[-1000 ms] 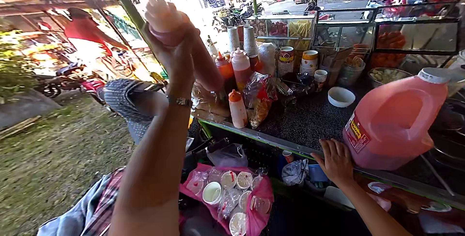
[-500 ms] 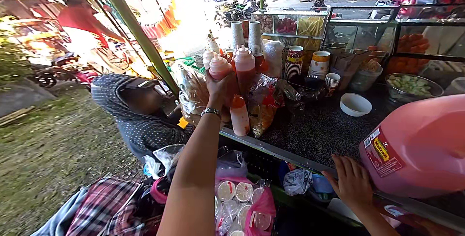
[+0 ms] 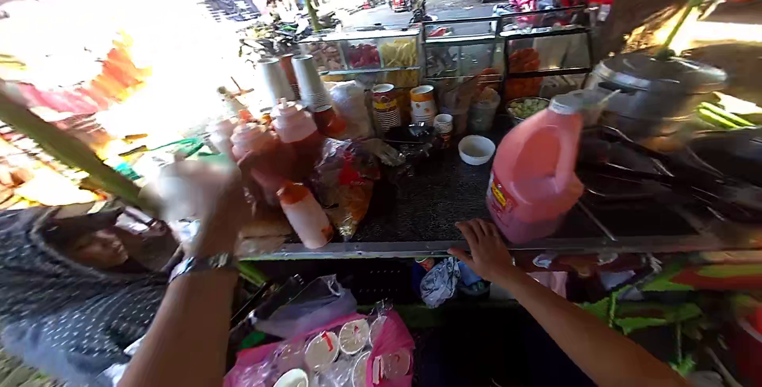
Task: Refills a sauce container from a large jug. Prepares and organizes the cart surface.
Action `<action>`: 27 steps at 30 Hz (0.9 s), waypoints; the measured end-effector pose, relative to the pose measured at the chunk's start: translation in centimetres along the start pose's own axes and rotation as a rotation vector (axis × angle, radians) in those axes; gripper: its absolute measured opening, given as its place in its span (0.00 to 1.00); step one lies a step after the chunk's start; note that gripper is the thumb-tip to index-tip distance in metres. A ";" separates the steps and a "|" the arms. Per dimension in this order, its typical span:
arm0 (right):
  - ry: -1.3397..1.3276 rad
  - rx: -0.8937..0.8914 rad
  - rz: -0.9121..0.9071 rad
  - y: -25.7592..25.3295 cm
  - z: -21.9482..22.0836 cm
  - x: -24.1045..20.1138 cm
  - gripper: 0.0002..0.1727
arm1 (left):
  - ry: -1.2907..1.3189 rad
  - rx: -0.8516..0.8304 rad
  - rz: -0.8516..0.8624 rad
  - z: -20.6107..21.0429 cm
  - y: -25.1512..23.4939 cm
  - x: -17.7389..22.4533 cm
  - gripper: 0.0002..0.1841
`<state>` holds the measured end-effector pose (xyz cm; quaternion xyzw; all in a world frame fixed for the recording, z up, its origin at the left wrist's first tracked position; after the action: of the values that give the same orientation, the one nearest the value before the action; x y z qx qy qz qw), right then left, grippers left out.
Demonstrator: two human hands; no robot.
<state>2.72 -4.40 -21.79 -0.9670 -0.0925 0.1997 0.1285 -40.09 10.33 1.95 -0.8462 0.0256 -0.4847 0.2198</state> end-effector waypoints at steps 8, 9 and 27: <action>-0.161 0.569 -0.351 5.4 -17.3 -3.1 0.21 | -0.054 -0.281 0.425 2.1 23.8 2.5 0.50; -0.143 0.624 -0.283 5.2 -20.5 -2.2 0.21 | -0.032 -0.358 0.415 3.5 26.9 1.3 0.49; -1.142 0.243 0.382 -0.3 -24.0 7.1 0.12 | 0.057 -0.889 -0.088 24.1 53.3 -10.2 0.40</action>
<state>18.90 -7.53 -3.01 -0.6850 0.0518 0.7150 0.1300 -16.36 -26.76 -37.91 -0.8451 0.2014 -0.4585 -0.1870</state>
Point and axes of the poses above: each hand's wrist, its own y-axis away from the middle knuckle, its own z-axis out of the palm, x = y × z, the point moved 9 cm from there along -y, towards the middle knuckle, and after that the axes turned 8 degrees about -x, right-handed, at the moved point
